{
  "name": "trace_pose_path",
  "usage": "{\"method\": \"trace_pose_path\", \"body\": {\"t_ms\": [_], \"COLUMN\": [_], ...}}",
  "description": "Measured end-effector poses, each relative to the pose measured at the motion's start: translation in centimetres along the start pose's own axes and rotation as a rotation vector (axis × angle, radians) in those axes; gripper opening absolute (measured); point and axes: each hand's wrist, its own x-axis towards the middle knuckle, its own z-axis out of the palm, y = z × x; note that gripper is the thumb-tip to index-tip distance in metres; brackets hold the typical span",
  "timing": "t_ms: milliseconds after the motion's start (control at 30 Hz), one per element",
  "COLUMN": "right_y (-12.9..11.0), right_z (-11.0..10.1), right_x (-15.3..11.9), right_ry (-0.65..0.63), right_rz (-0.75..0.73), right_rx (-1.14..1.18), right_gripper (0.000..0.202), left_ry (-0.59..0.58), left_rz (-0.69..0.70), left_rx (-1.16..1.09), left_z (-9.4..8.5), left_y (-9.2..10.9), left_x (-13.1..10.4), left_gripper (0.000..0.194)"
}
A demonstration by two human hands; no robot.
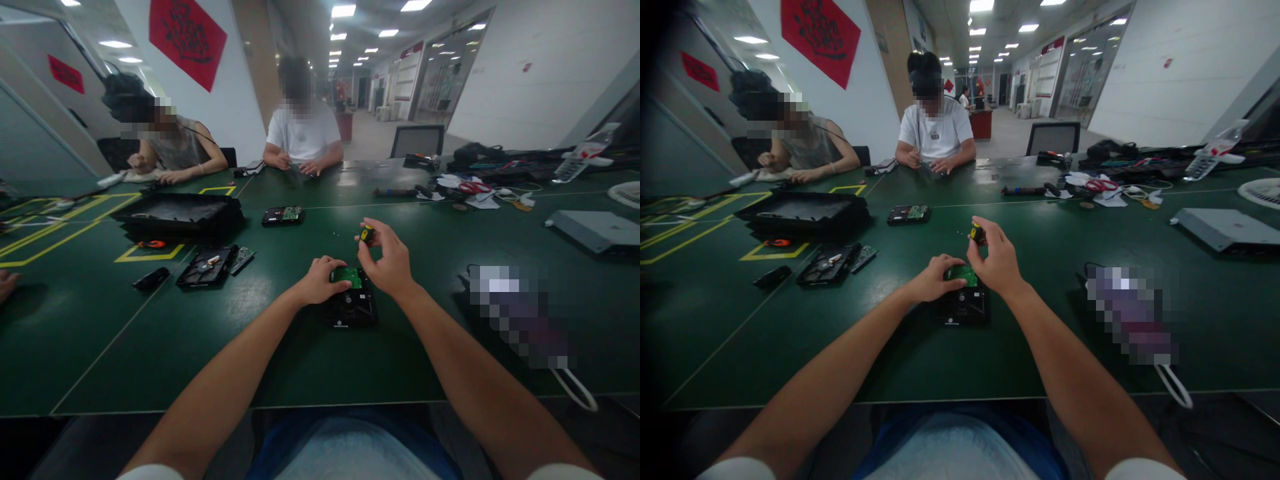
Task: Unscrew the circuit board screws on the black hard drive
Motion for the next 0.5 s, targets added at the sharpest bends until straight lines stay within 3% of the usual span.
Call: {"method": "trace_pose_path", "body": {"t_ms": [233, 500], "right_y": [-0.23, -0.25], "right_z": [-0.28, -0.05], "right_x": [0.22, 0.06], "right_ry": [-0.011, -0.006], "right_rz": [-0.021, -0.015], "right_rx": [-0.069, -0.04], "right_gripper": [0.042, 0.048], "left_ry": [0.009, 0.003], "left_rz": [0.008, 0.008], "left_rx": [-0.002, -0.002], "left_z": [-0.06, -0.06], "left_y": [0.11, 0.03], "left_x": [-0.06, -0.06], "left_gripper": [0.057, 0.057]}}
